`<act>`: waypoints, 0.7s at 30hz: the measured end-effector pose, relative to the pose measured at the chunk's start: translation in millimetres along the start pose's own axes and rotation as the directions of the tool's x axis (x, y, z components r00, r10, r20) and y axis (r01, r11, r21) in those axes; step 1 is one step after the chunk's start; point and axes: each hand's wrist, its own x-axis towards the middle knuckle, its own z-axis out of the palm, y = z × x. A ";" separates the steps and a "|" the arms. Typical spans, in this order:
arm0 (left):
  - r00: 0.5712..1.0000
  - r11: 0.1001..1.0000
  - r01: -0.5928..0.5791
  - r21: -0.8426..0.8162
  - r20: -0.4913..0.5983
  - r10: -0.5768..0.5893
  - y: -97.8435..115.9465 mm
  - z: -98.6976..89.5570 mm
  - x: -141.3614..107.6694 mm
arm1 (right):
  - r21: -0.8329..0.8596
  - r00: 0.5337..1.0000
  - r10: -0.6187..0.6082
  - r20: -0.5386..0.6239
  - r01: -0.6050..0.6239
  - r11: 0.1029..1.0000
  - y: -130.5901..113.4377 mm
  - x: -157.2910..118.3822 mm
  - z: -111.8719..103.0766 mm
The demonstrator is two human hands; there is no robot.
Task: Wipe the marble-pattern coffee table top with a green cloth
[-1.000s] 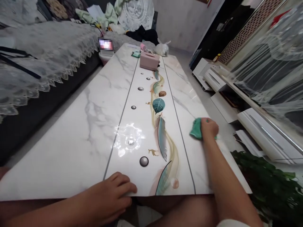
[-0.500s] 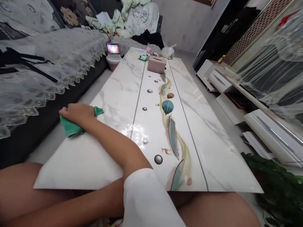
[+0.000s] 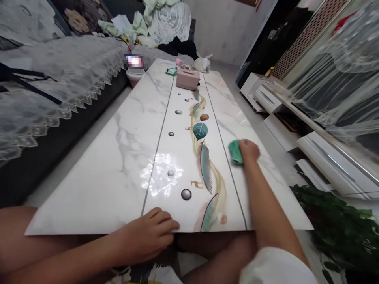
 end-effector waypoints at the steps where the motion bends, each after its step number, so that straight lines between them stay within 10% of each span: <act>1: 1.000 1.000 0.009 -0.004 -0.003 -0.009 0.1 1.2 1.2 | -0.015 0.997 0.079 -0.011 -0.079 0.997 38.6 12.0 -6.6; 6: 1.000 1.000 0.016 -0.019 0.015 -0.015 0.0 3.8 2.5 | 0.063 0.935 0.336 -0.111 -0.330 0.942 167.7 66.8 -1.6; 10: 1.000 1.000 -0.017 0.000 -0.009 0.017 0.6 5.2 0.2 | 0.117 0.878 0.458 -0.138 -0.444 0.888 173.5 83.8 8.3; 17: 0.994 0.997 -0.052 0.050 -0.094 0.056 0.9 13.1 -1.7 | -0.010 0.997 0.057 -0.053 -0.058 0.998 12.2 19.7 10.7; 21: 0.990 0.991 -0.063 0.117 -0.119 0.077 1.7 16.2 -4.1 | 0.061 0.911 -0.392 0.127 0.387 0.920 -138.9 -62.4 33.4</act>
